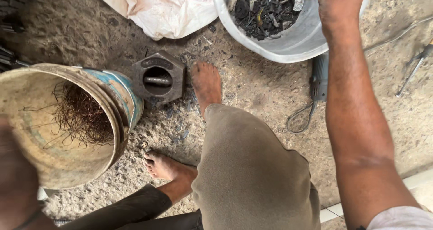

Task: The person sits on the ground and wraps thin copper wire around a small metal object using pliers and an angle grinder. They then use scissors to trim the wire and continue wrapping it tightly around the object.

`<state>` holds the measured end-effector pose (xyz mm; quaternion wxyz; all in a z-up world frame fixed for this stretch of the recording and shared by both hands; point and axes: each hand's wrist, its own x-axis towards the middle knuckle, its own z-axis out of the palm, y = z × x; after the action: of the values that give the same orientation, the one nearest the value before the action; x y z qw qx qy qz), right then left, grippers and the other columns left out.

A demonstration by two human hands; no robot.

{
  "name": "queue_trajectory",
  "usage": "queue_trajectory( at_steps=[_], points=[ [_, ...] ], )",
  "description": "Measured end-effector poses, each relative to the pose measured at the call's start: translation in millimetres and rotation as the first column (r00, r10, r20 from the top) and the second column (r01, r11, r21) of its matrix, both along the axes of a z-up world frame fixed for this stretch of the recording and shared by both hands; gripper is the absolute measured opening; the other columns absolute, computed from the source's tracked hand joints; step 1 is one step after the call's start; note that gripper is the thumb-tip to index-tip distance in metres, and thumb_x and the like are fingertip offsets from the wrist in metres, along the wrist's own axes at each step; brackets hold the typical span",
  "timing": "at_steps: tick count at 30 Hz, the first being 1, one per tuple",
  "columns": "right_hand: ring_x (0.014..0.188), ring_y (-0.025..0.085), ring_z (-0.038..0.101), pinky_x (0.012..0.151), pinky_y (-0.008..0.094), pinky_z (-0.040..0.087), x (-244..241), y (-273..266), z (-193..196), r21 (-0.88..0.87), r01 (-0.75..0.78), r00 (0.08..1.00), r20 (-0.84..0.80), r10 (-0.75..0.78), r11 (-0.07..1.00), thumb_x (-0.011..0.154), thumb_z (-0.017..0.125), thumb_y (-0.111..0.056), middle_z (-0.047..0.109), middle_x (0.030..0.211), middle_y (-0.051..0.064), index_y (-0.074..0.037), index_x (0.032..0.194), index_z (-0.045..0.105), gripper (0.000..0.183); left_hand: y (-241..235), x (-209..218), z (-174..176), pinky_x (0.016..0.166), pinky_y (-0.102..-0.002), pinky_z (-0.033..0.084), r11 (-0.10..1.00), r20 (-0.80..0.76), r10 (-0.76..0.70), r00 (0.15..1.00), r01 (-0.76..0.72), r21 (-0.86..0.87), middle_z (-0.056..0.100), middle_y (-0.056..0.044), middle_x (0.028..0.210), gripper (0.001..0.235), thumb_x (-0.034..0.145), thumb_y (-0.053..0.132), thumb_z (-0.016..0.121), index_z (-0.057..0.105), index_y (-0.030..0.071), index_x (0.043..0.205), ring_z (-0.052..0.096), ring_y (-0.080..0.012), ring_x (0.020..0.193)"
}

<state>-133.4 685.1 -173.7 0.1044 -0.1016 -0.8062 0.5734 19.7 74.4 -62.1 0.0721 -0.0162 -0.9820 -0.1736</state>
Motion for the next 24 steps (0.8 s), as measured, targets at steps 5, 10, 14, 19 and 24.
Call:
queue_trajectory(
  at_steps=[5, 10, 14, 19, 24],
  points=[
    [0.080, 0.015, 0.077, 0.069, 0.030, 0.063, 20.1, -50.3, 27.0, -0.112, 0.040, 0.999, -0.024, -0.043, 0.993, 0.106, 0.078, -0.018, 0.078, 0.095, 0.007, -0.006, 0.112, 0.072, 0.015, 77.9, -51.6, 24.4, 0.099, -0.035, 0.057, 0.934, -0.150, -0.321, 0.935, 0.338, 0.111, 0.071, -0.015, 0.129, 0.018, 0.114, 0.013, 0.069, 0.067, 0.001, 0.128, 0.068, -0.0254, 0.118],
    [0.068, 0.015, 0.072, 0.066, 0.032, 0.062, 14.7, -154.4, 14.2, 0.294, -0.096, 0.995, 0.027, 0.092, 0.951, 0.095, 0.085, -0.028, 0.074, 0.079, 0.005, -0.009, 0.092, 0.075, 0.022, 180.6, -108.5, -19.9, 0.104, -0.053, 0.053, 0.882, -0.068, -0.472, 0.879, 0.469, -0.047, 0.070, -0.018, 0.129, 0.053, 0.093, 0.023, 0.084, 0.062, 0.006, 0.138, 0.064, -0.0326, 0.122],
    [0.085, 0.017, 0.075, 0.082, 0.035, 0.066, 24.9, -213.4, 0.5, -0.030, -0.351, 0.936, -0.037, 0.350, 0.936, 0.087, 0.088, -0.030, 0.074, 0.094, 0.008, -0.006, 0.104, 0.066, 0.037, 220.4, -116.4, -57.9, 0.096, -0.051, 0.055, 0.908, 0.202, -0.309, 0.929, 0.225, 0.353, 0.069, -0.022, 0.122, 0.071, 0.088, 0.013, 0.079, 0.046, 0.003, 0.149, 0.065, -0.0388, 0.116],
    [0.096, 0.018, 0.068, 0.081, 0.035, 0.060, 61.7, -191.6, 23.5, -0.020, -0.508, 0.860, -0.057, 0.507, 0.861, 0.092, 0.075, -0.026, 0.066, 0.111, 0.015, -0.001, 0.122, 0.058, 0.043, 193.1, -91.9, -106.3, 0.093, -0.038, 0.061, 0.839, 0.245, -0.206, 0.947, 0.042, 0.542, 0.075, -0.014, 0.118, 0.043, 0.099, 0.015, 0.077, 0.059, 0.006, 0.137, 0.076, -0.0262, 0.105],
    [0.068, 0.019, 0.071, 0.059, 0.033, 0.058, 132.0, -144.3, 24.8, -0.426, 0.315, 0.847, 0.530, -0.048, 0.848, 0.100, 0.061, -0.038, 0.075, 0.087, 0.013, 0.005, 0.114, 0.063, 0.045, 159.5, -61.4, -162.1, 0.089, -0.033, 0.061, 0.639, 0.311, -0.073, 0.948, -0.195, 0.744, 0.072, -0.012, 0.113, 0.037, 0.096, 0.013, 0.076, 0.060, 0.004, 0.128, 0.071, -0.0178, 0.099]
  ],
)
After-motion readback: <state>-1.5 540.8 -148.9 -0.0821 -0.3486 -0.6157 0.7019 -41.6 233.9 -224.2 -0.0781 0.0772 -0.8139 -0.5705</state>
